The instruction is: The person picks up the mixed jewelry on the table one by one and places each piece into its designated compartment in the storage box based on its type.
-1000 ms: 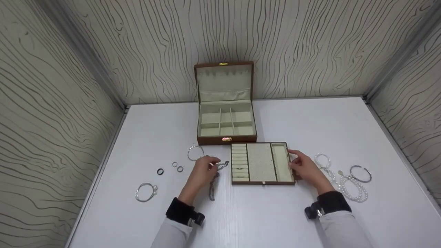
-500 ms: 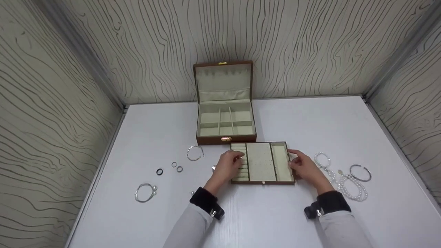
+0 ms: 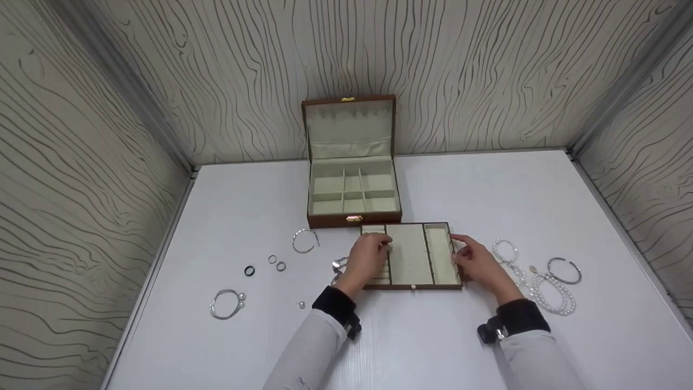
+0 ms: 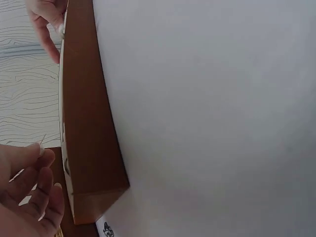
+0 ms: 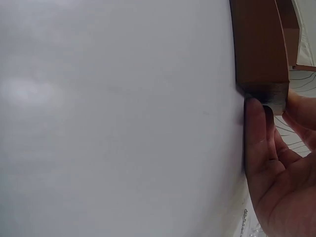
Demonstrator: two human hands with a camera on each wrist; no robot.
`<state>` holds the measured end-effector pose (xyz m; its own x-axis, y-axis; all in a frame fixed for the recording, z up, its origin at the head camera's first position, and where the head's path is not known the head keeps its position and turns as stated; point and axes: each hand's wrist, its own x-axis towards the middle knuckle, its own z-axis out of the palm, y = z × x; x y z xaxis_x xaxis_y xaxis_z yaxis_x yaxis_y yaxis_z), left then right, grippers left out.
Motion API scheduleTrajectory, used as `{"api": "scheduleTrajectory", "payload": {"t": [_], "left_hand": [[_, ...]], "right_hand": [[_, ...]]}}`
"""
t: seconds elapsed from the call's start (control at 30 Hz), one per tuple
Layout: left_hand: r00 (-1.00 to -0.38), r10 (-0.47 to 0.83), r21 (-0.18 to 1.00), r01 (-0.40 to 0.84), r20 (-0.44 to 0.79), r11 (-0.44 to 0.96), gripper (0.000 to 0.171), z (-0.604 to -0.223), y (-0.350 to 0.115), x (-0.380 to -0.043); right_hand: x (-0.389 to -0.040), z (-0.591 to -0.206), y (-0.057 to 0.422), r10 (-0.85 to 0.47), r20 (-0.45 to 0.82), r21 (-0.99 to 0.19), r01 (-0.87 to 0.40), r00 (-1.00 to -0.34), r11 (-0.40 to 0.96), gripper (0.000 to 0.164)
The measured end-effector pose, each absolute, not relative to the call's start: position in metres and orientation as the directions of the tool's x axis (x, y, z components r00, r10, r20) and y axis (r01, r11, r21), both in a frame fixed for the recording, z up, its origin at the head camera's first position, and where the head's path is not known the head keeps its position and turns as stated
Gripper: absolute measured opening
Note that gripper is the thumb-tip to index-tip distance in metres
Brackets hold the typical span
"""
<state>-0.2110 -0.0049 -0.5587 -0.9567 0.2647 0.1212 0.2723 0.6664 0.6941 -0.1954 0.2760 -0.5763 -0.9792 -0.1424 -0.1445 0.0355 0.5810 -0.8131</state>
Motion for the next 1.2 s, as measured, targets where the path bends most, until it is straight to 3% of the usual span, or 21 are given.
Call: {"api": "scheduleTrajectory", "payload": {"t": [0.77, 1.2], "left_hand": [[-0.947, 0.269, 0.618, 0.318, 0.174, 0.719, 0.011, -0.5656, 0.0024, -0.2113], [-0.953, 0.278, 0.575, 0.296, 0.121, 0.763, 0.012, -0.5678, 0.0041, -0.2127]], "right_hand": [[-0.1942, -0.5744, 0.2735, -0.122, -0.177, -0.805, 0.072, -0.977, 0.589, 0.050], [-0.1952, -0.5778, 0.2740, -0.119, -0.167, -0.795, 0.062, -0.979, 0.603, 0.050]]}}
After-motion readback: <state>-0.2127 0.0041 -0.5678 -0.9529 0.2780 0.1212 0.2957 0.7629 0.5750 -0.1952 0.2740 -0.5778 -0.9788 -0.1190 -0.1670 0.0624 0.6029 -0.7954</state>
